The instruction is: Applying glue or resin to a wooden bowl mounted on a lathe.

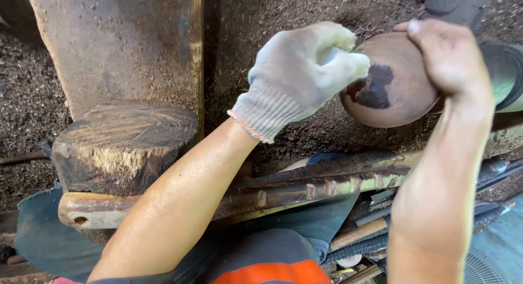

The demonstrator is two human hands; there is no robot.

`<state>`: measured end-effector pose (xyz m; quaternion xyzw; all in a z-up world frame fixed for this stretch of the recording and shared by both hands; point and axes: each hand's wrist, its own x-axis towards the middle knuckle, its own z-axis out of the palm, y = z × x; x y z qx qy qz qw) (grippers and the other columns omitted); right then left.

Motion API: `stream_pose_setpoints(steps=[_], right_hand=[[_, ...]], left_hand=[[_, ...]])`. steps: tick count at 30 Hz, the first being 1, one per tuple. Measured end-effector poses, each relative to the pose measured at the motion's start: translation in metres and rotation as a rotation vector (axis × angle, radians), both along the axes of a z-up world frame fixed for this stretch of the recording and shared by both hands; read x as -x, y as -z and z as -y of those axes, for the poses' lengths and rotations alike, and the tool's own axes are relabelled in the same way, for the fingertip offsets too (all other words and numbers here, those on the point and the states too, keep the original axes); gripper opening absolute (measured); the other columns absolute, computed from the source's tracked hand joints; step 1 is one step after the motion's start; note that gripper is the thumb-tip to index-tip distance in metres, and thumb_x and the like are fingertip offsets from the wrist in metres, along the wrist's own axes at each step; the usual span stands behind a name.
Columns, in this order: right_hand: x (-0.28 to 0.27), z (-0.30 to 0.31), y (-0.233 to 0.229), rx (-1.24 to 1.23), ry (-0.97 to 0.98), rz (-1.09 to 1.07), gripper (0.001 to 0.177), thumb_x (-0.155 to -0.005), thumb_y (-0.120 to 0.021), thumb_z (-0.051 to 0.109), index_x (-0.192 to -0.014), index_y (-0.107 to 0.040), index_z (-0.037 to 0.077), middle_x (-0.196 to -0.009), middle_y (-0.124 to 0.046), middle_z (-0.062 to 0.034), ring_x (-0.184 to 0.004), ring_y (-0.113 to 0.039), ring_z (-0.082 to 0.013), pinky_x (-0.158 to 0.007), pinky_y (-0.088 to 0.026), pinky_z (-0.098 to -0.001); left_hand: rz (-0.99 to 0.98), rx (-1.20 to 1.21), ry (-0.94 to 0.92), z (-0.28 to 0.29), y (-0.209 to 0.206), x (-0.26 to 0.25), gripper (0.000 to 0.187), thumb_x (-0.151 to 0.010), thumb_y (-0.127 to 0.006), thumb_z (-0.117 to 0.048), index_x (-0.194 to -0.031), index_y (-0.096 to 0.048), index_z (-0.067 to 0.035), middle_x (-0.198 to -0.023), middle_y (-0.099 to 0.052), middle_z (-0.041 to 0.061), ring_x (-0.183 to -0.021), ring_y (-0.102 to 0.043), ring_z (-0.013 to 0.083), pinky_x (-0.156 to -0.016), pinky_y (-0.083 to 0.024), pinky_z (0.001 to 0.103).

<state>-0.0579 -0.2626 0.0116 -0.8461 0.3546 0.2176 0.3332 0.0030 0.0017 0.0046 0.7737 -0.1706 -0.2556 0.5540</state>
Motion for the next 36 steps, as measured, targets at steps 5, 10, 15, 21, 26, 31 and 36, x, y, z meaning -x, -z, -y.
stream_pose_setpoints(steps=[5,10,15,21,26,31,36], right_hand=[[0.042,-0.003,0.004,0.020,-0.357,0.632,0.033,-0.109,-0.055,0.020,-0.129,-0.068,-0.003,-0.128,-0.068,-0.0220,-0.122,-0.064,-0.0314,-0.107,-0.049,-0.0424],[0.072,-0.023,0.015,0.117,-0.294,0.889,0.034,-0.115,-0.058,0.026,-0.127,-0.064,-0.005,-0.134,-0.065,-0.0195,-0.130,-0.060,-0.0314,-0.118,-0.045,-0.0442],[0.074,-0.024,0.018,0.128,-0.247,0.965,0.036,-0.112,-0.053,0.028,-0.127,-0.064,-0.003,-0.134,-0.065,-0.0159,-0.131,-0.059,-0.0302,-0.119,-0.044,-0.0444],[0.070,-0.002,0.026,0.094,-0.205,0.910,0.029,-0.112,-0.053,0.014,-0.127,-0.068,-0.007,-0.129,-0.069,-0.0191,-0.124,-0.064,-0.0290,-0.113,-0.048,-0.0421],[0.048,0.024,0.033,0.132,-0.220,0.608,0.033,-0.106,-0.053,0.006,-0.129,-0.076,-0.001,-0.117,-0.077,-0.0130,-0.109,-0.073,-0.0250,-0.101,-0.056,-0.0396],[-0.007,0.031,0.043,0.005,-0.185,0.202,0.021,-0.106,-0.067,0.023,-0.117,-0.075,0.007,-0.107,-0.074,-0.0068,-0.093,-0.069,-0.0178,-0.084,-0.055,-0.0364],[-0.044,0.051,0.082,-0.118,-0.211,-0.093,0.026,-0.108,-0.063,0.029,-0.117,-0.075,0.008,-0.107,-0.074,-0.0070,-0.089,-0.068,-0.0176,-0.083,-0.056,-0.0367]], left_hand=[[-0.086,-0.027,0.019,-0.001,-0.004,-0.001,0.041,-0.078,-0.075,-0.052,-0.102,-0.079,-0.019,-0.087,-0.080,0.004,-0.080,-0.080,0.0172,-0.076,-0.062,0.032],[-0.074,-0.056,0.081,0.002,-0.002,0.007,0.041,-0.077,-0.076,-0.051,-0.103,-0.078,-0.020,-0.087,-0.079,0.003,-0.081,-0.078,0.0184,-0.075,-0.061,0.033],[-0.081,-0.060,0.134,0.004,0.002,0.014,0.041,-0.079,-0.078,-0.048,-0.106,-0.077,-0.018,-0.088,-0.079,0.003,-0.082,-0.078,0.0176,-0.076,-0.061,0.032],[-0.091,0.069,0.048,-0.003,-0.004,0.001,0.036,-0.082,-0.077,-0.043,-0.103,-0.077,-0.014,-0.089,-0.081,0.000,-0.082,-0.080,0.0097,-0.077,-0.063,0.026],[-0.046,0.138,0.041,-0.008,0.003,-0.005,0.038,-0.085,-0.079,-0.040,-0.105,-0.076,-0.008,-0.085,-0.080,0.001,-0.080,-0.079,0.0076,-0.074,-0.063,0.026],[-0.150,0.153,0.058,-0.010,0.001,-0.009,0.034,-0.085,-0.077,-0.037,-0.102,-0.078,-0.007,-0.081,-0.079,0.001,-0.075,-0.077,0.0078,-0.069,-0.062,0.025],[-0.364,0.387,0.023,-0.010,0.021,-0.005,0.031,-0.092,-0.074,-0.031,-0.105,-0.077,-0.003,-0.087,-0.081,0.003,-0.080,-0.079,0.0081,-0.072,-0.066,0.025]])
